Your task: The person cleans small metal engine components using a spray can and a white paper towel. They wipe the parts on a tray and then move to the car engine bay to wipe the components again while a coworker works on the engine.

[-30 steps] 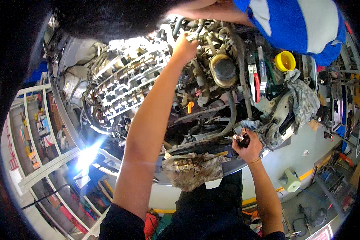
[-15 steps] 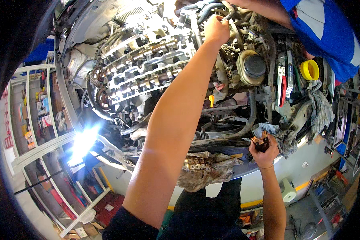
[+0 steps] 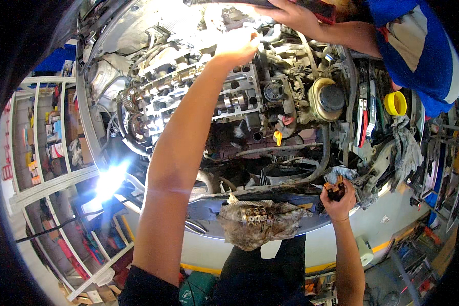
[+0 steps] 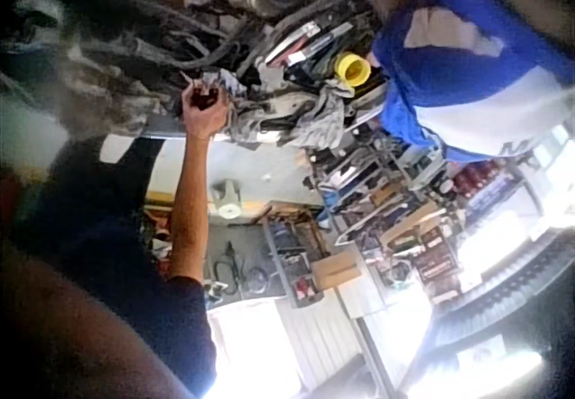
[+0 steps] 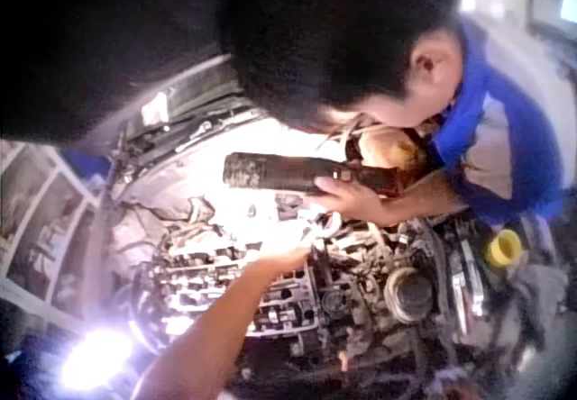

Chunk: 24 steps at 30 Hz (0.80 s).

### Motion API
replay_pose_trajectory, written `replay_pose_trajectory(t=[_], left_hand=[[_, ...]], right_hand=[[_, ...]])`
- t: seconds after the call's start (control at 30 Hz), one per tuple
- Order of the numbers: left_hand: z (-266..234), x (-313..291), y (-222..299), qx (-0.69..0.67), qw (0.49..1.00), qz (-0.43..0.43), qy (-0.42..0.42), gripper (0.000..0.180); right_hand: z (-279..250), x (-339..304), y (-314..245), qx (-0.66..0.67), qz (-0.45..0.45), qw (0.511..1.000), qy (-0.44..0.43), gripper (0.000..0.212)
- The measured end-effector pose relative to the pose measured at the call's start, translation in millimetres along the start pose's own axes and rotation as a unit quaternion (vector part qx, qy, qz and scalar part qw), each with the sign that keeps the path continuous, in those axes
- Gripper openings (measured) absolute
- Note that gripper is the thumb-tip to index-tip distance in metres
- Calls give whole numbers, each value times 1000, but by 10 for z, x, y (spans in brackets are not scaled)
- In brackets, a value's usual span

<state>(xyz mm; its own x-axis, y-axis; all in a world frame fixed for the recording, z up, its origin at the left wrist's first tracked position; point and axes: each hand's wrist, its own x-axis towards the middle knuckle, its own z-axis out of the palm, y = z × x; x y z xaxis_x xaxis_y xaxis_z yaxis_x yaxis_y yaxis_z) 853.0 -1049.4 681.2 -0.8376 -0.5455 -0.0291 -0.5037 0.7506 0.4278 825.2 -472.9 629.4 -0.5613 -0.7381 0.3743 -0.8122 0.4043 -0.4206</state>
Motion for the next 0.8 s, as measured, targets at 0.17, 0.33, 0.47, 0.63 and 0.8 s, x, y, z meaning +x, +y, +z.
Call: replay_pose_trajectory(t=[0.17,0.33,0.47,0.63,0.8], left_hand=[[174,-24,346,-59,996,-64,15,40],[183,38,318,-31,996,-86,-14,45],[-48,54,269,-168,984,-26,44,36],[24,-52,227,-140,986,-79,31,40],[47,-250,152,-110,988,-97,56,48]], right_hand=[[39,-85,68,8,12,1000,6,80],[13,-49,3,-5,3,1000,-6,84],[4,-72,-2,13,22,1000,-10,83],[-2,25,-61,26,30,999,-13,81],[8,47,-70,9,7,1000,5,79]])
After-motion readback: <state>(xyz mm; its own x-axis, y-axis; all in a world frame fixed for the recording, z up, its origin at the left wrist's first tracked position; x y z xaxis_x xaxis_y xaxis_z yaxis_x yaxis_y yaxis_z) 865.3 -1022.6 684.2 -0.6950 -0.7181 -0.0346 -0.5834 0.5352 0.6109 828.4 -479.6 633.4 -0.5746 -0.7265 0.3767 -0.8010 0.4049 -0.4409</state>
